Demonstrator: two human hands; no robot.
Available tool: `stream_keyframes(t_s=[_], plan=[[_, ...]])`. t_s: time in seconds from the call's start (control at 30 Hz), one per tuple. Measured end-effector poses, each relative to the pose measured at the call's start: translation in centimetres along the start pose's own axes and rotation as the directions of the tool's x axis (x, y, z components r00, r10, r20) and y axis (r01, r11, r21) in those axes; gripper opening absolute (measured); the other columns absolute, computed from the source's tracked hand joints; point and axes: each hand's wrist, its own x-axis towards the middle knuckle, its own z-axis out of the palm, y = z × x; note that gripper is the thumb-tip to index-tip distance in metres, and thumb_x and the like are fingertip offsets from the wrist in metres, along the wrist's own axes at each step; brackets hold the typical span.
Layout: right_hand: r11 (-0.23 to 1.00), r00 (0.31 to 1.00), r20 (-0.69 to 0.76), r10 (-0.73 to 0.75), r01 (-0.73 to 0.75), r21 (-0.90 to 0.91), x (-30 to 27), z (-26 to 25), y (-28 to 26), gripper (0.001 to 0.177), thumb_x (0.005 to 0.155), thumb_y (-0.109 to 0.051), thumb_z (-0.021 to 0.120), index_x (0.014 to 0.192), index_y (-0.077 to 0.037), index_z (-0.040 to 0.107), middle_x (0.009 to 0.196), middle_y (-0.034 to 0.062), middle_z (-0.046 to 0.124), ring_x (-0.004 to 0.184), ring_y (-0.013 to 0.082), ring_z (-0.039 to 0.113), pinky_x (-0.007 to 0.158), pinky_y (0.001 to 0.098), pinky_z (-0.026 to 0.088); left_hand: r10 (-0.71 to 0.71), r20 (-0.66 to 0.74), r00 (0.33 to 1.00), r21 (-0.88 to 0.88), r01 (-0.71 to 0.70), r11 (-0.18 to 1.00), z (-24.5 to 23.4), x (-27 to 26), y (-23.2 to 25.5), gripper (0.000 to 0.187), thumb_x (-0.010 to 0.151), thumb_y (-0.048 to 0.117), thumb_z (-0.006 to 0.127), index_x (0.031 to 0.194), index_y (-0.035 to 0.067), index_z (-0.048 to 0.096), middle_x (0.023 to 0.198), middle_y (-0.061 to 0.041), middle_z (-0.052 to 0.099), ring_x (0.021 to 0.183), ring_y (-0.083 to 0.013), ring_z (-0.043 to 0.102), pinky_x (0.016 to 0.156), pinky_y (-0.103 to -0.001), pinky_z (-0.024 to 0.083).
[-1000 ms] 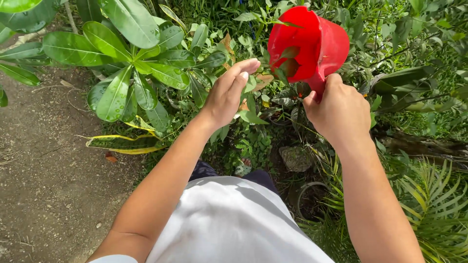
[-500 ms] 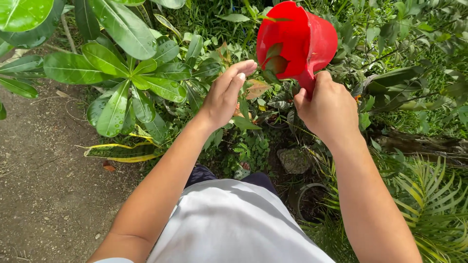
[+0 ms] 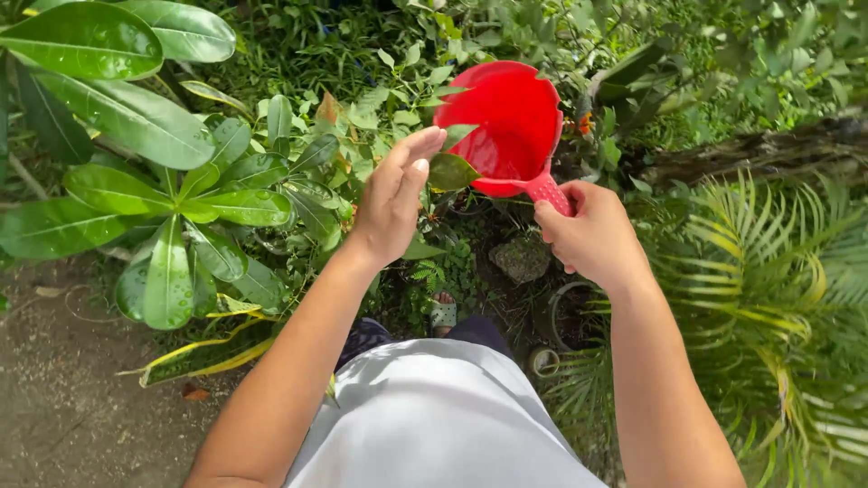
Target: Watering various potted plants in a garden using a bucket and a red scoop.
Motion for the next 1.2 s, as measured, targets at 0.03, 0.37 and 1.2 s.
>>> stream_keyframes(t_s=[0.03, 0.37, 1.2], plan=[[1.000, 0.999, -0.024, 0.022, -0.022, 0.016, -1.2, 0.3, 0.9, 0.021, 0.090, -0.019, 0.065, 0.096, 0.000, 0.064, 0.065, 0.0025, 0.060, 0.044, 0.0094, 0.050, 0.039, 0.0275, 0.041, -0.005, 0.035, 0.999, -0.008, 0.005, 1.000, 0.3, -0.3, 0.5, 0.045, 0.108, 0.021, 0.041, 0.145, -0.003, 0.051, 0.149, -0.018, 0.059, 0.142, -0.0281, 0.055, 0.122, -0.038, 0.040], [0.866, 0.881, -0.318, 0.349, -0.174, 0.468, -15.5, 5.1, 12.3, 0.025, 0.092, -0.023, 0.071, 0.098, -0.002, 0.058, 0.060, -0.0006, 0.053, 0.041, 0.0078, 0.044, 0.035, 0.0273, 0.033, -0.003, 0.280, 0.960, -0.061, 0.020, 0.998, 5.1, -5.4, 2.8, 0.039, 0.110, 0.020, 0.047, 0.143, 0.001, 0.054, 0.145, -0.016, 0.061, 0.138, -0.0264, 0.059, 0.118, -0.036, 0.045], [0.851, 0.912, 0.122, 0.391, -0.409, 0.329, -29.0, 14.9, 41.3, 0.029, 0.086, -0.027, 0.074, 0.096, -0.001, 0.065, 0.062, 0.0015, 0.058, 0.044, 0.0115, 0.051, 0.041, 0.0310, 0.040, -0.233, 0.273, 0.934, 0.227, 0.173, 0.959, 14.6, -38.2, -7.7, 0.041, 0.103, 0.017, 0.055, 0.141, 0.004, 0.059, 0.143, -0.015, 0.063, 0.137, -0.0262, 0.059, 0.119, -0.040, 0.045]])
